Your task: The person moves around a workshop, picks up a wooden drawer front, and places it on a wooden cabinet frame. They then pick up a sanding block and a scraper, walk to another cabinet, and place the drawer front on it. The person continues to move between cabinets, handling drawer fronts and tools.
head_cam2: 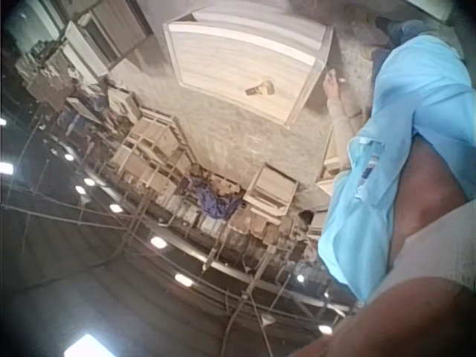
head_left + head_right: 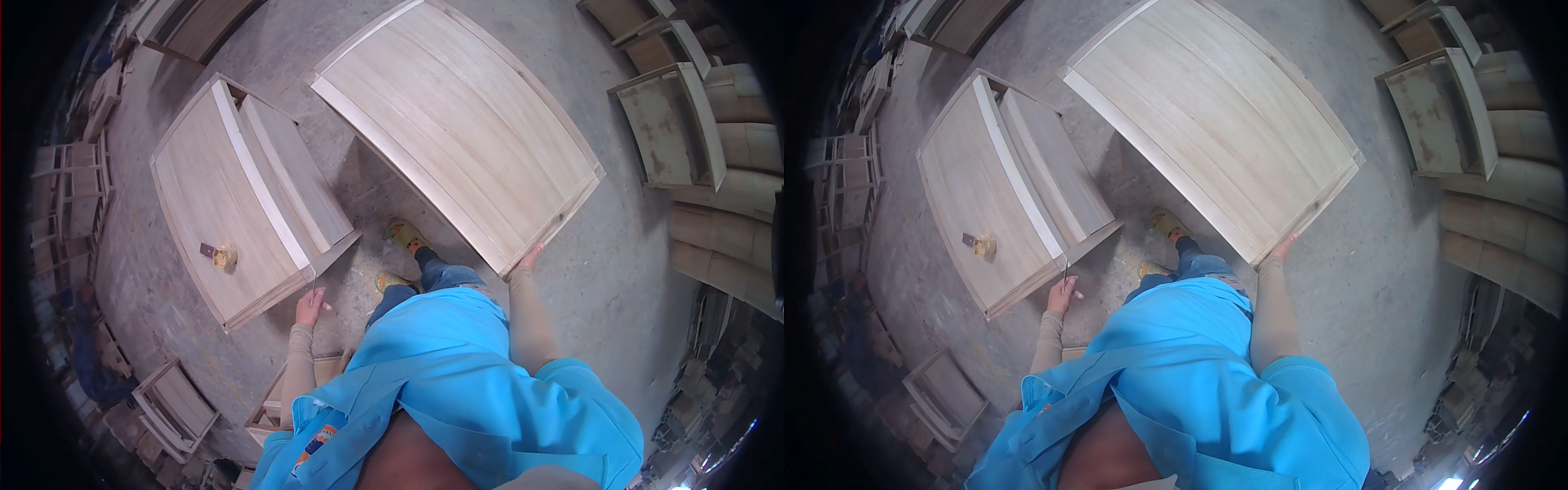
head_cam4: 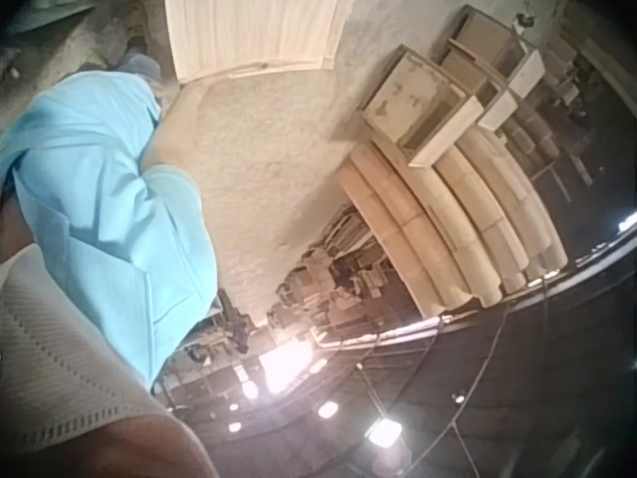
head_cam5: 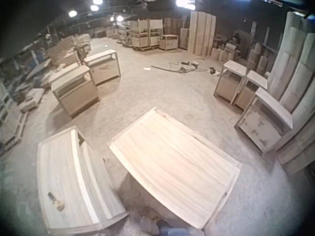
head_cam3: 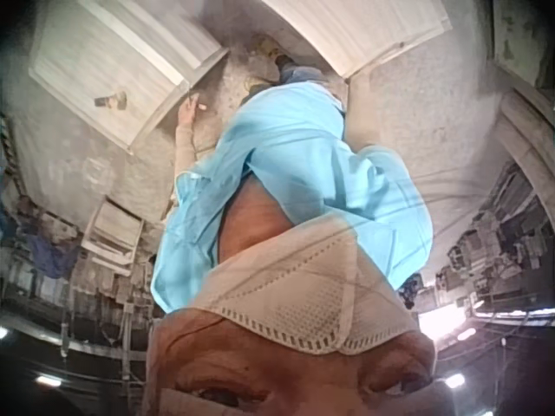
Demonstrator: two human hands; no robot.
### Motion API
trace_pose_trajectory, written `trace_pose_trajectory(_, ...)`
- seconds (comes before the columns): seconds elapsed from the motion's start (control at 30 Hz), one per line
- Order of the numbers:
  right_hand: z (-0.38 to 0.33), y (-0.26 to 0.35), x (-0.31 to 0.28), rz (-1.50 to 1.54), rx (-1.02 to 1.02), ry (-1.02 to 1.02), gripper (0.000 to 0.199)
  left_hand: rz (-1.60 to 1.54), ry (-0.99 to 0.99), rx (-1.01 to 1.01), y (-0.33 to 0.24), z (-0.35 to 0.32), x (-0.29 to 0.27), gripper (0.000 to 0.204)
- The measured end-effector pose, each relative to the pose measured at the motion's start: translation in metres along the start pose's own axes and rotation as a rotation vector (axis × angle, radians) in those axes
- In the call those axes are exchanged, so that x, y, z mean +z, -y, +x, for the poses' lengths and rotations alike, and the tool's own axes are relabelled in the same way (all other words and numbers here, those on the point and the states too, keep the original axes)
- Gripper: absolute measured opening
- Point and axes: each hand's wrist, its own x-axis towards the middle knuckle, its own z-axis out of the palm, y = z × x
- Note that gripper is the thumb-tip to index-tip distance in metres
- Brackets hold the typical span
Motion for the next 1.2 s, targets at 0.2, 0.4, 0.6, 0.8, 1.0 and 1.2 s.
trace_pose_trajectory(0.2, 0.010, 0.002, -0.010, -0.198, -0.056, -0.083, 0.071, -0.022, -0.092, 0.012, -0.007, -0.008, -0.006, 0.040)
trace_pose_trajectory(0.4, -0.041, 0.026, 0.049, -1.035, -0.795, -0.542, 0.056, -0.359, -0.441, 0.017, 0.041, -0.031, -0.016, 0.034)
trace_pose_trajectory(0.6, -0.117, -0.033, 0.134, -0.860, -1.198, 0.301, 0.045, -0.612, -0.744, -0.055, 0.113, -0.030, -0.081, 0.029)
trace_pose_trajectory(0.8, -0.237, -0.181, 0.163, -0.892, -0.093, 1.385, 0.028, -0.825, -0.972, -0.221, 0.155, -0.017, -0.153, 0.031)
trace_pose_trajectory(1.0, -0.316, -0.290, 0.150, -1.230, 0.560, 1.256, 0.048, -0.675, -1.487, -0.336, 0.216, 0.027, -0.179, 0.044)
trace_pose_trajectory(1.2, -0.321, -0.337, 0.162, -0.726, 0.538, 0.883, 0.064, -1.040, -1.363, -0.482, 0.211, 0.018, -0.176, 0.054)
